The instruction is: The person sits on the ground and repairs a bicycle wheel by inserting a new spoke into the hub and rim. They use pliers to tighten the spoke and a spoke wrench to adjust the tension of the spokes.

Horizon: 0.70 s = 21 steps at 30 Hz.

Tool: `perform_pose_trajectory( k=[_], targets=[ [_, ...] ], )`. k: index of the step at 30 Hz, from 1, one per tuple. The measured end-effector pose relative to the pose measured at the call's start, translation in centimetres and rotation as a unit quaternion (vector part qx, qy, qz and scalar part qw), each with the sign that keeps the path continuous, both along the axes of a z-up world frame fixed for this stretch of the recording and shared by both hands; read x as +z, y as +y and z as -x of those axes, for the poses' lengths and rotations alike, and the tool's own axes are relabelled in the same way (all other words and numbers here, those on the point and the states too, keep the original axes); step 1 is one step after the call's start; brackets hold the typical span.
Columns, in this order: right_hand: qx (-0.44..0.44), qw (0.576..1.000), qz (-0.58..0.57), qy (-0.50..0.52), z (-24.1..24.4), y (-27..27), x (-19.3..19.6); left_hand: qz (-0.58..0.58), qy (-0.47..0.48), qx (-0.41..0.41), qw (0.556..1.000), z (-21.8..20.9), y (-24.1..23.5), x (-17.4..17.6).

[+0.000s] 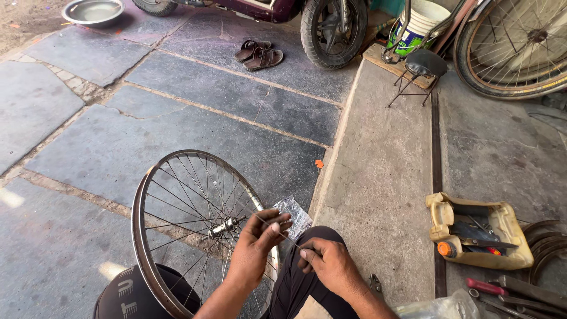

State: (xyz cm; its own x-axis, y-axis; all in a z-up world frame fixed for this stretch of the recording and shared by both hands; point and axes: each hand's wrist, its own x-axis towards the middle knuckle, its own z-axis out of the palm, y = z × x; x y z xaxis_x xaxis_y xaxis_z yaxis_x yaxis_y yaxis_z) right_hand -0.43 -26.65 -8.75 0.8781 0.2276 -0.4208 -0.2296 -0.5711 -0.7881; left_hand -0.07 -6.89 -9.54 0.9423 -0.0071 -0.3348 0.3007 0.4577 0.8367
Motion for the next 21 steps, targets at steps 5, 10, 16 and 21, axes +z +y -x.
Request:
perform_pose_trajectory(
  k=[5, 10, 16, 21],
  targets=[
    [-0.005, 1.000, -0.001, 0.020, -0.2, -0.2, 0.0, -0.015, 0.032, 0.001, 0.999, -0.1, 0.4, 0.4],
    [0.013, 1.000, 0.013, 0.015, -0.1, 0.1, -0.1, -0.077, 0.036, 0.014, 0.996, -0.3, 0.3, 0.2],
    [0.000, 0.999, 0.029, 0.028, -0.2, -0.3, -0.3, 0.008, 0.026, 0.000, 1.000, -0.3, 0.5, 0.4],
    [0.016, 1.000, 0.017, 0.006, 0.1, -0.2, -0.6, -0.078, 0.051, 0.015, 0.996, -0.5, 0.4, -0.6]
  ],
)
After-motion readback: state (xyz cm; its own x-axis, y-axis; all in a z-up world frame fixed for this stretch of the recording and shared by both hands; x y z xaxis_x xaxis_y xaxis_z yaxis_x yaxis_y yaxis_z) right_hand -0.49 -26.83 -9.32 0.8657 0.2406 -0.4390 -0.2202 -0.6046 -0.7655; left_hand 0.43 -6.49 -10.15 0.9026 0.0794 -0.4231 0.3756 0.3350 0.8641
